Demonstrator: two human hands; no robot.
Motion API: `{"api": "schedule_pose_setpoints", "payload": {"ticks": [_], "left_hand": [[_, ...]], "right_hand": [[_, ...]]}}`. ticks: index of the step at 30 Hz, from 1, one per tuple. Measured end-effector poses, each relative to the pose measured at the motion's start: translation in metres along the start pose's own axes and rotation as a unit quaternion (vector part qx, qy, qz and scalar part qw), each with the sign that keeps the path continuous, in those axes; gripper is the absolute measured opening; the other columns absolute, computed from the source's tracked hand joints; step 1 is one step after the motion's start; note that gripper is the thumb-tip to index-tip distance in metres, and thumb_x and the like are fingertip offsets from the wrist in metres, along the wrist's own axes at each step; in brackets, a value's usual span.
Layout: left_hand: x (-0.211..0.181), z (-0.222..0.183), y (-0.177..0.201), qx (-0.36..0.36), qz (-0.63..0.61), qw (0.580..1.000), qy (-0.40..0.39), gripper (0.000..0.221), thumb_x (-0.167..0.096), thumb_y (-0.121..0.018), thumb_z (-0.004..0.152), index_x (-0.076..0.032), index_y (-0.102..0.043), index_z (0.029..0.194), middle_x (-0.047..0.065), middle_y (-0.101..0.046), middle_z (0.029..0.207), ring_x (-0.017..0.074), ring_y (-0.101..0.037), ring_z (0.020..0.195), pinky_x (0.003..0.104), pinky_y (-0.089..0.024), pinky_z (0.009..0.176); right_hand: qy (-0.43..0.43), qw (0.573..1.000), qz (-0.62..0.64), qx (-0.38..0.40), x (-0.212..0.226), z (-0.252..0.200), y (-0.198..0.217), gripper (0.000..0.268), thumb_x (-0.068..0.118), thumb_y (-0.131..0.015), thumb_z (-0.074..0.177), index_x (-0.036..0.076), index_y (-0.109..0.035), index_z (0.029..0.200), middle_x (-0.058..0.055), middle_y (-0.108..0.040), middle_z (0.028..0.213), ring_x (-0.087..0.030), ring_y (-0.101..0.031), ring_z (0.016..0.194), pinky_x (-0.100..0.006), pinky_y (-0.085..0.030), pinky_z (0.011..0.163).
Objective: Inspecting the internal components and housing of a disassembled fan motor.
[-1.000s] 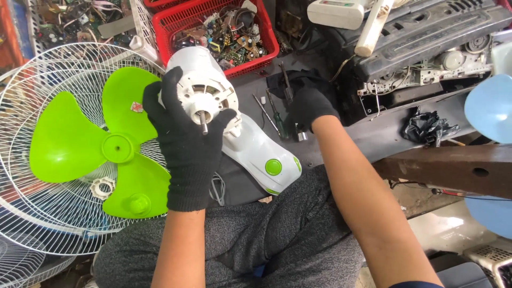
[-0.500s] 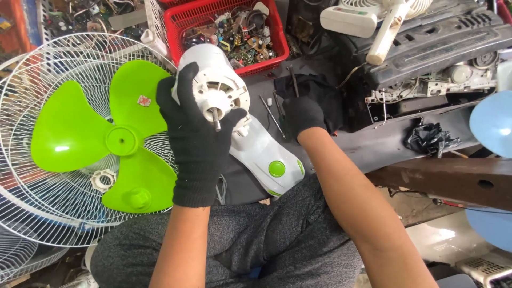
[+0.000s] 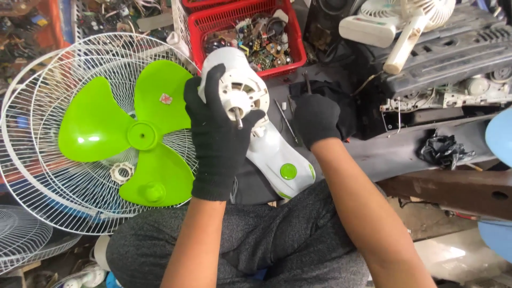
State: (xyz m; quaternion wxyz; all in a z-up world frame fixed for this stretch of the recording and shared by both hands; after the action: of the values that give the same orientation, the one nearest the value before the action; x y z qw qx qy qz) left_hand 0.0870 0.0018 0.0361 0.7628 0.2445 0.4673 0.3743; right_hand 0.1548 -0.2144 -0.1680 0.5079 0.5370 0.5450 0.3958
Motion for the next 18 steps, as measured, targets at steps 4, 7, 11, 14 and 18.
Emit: {"api": "schedule_pose_setpoints", "payload": {"ticks": [4,7,11,14,18], "left_hand": [[-0.002,0.0,-0.002,0.001,0.002,1.0,-0.002,0.105,-0.022,-0.095,0.07,-0.017,-0.029,0.151,0.027,-0.032,0.149,0.0492,-0.047,0.13,0.056,-0.051,0.104],[0.0,-0.001,-0.002,0.002,0.001,1.0,0.0,0.104,-0.021,-0.091,0.07,-0.019,-0.027,0.152,0.027,-0.03,0.149,0.0499,-0.046,0.13,0.056,-0.051,0.103],[-0.001,0.0,-0.004,0.017,0.0,1.0,0.006,0.109,-0.019,-0.091,0.065,-0.021,-0.025,0.151,0.028,-0.027,0.15,0.0513,-0.044,0.131,0.057,-0.054,0.101],[0.002,-0.002,-0.007,0.014,0.011,1.0,0.01,0.112,-0.018,-0.09,0.063,-0.02,-0.023,0.153,0.027,-0.026,0.151,0.0511,-0.044,0.13,0.057,-0.054,0.1],[0.003,-0.001,-0.008,0.016,0.01,1.0,0.004,0.113,-0.018,-0.092,0.064,-0.022,-0.021,0.153,0.028,-0.025,0.151,0.0516,-0.044,0.131,0.056,-0.056,0.099]], "right_hand": [[0.067,0.867,0.492,-0.036,0.014,-0.044,0.097,0.03,0.029,-0.051,0.097,0.006,-0.068,0.102,-0.01,-0.07,0.085,-0.027,-0.065,0.069,-0.041,-0.055,0.06],[0.024,0.637,0.748,0.187,0.036,-0.059,0.09,0.054,0.044,-0.046,0.1,-0.005,-0.068,0.105,-0.012,-0.065,0.092,-0.019,-0.062,0.078,-0.035,-0.061,0.072],[0.076,0.67,0.715,0.188,0.04,-0.061,0.094,0.057,0.048,-0.047,0.099,-0.005,-0.068,0.094,-0.01,-0.063,0.084,-0.018,-0.066,0.075,-0.033,-0.061,0.07],[0.083,0.658,0.729,0.169,0.041,-0.065,0.099,0.05,0.04,-0.048,0.101,-0.004,-0.07,0.111,-0.008,-0.062,0.086,-0.017,-0.064,0.077,-0.032,-0.06,0.072],[0.123,0.619,0.765,0.133,0.043,-0.07,0.1,0.036,0.029,-0.051,0.103,0.003,-0.063,0.125,-0.003,-0.06,0.097,-0.012,-0.058,0.085,-0.028,-0.055,0.077]]}}
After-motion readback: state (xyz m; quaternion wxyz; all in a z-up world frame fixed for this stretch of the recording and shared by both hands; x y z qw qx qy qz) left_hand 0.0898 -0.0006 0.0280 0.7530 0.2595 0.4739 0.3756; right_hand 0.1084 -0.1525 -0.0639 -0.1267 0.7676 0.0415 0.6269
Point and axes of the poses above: each hand's wrist, its own z-axis towards the middle knuckle, its own y-axis out of the back of the hand, x = y × z, the point moved 9 cm from there along z, towards the middle knuckle
